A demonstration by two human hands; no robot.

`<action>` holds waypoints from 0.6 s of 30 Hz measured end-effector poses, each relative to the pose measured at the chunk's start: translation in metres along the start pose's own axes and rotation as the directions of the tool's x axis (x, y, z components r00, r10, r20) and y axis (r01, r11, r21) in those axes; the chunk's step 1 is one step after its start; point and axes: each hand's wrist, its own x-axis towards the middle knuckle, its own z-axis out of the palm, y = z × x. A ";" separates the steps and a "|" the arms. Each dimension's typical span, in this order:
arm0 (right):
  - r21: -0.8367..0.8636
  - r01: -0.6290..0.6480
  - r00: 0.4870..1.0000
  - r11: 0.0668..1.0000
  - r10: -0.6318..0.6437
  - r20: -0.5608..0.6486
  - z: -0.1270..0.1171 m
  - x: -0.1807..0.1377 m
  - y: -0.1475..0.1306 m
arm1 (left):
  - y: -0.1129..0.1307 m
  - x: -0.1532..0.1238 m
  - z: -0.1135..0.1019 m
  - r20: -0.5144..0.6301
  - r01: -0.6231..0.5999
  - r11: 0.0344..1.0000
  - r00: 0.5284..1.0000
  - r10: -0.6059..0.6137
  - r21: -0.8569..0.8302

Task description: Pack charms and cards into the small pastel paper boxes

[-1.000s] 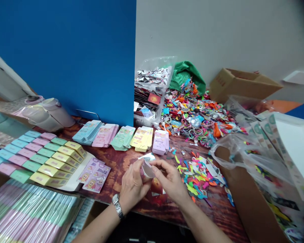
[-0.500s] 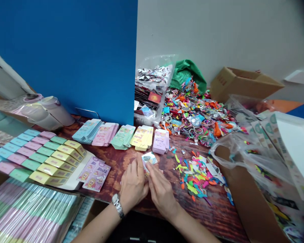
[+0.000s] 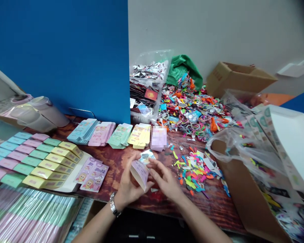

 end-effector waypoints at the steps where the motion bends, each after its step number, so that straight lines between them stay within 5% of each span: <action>1: -0.233 0.063 0.998 0.971 -0.059 0.023 -0.009 -0.001 0.006 | 0.000 0.001 -0.001 -0.021 0.008 0.999 1.000 -0.007 0.041; 4: -0.719 0.177 0.984 0.672 -0.098 0.150 -0.034 0.000 0.027 | 0.002 0.006 -0.009 -0.057 0.026 0.987 0.998 -0.017 0.158; 7: -0.863 0.190 0.976 0.469 0.002 0.216 -0.040 -0.001 0.042 | 0.000 0.007 -0.012 -0.035 0.059 0.981 0.998 -0.053 0.186; 18: -0.935 0.098 0.971 0.341 0.175 0.165 -0.034 0.018 0.031 | -0.014 -0.001 -0.007 0.068 0.120 0.984 0.989 -0.130 0.135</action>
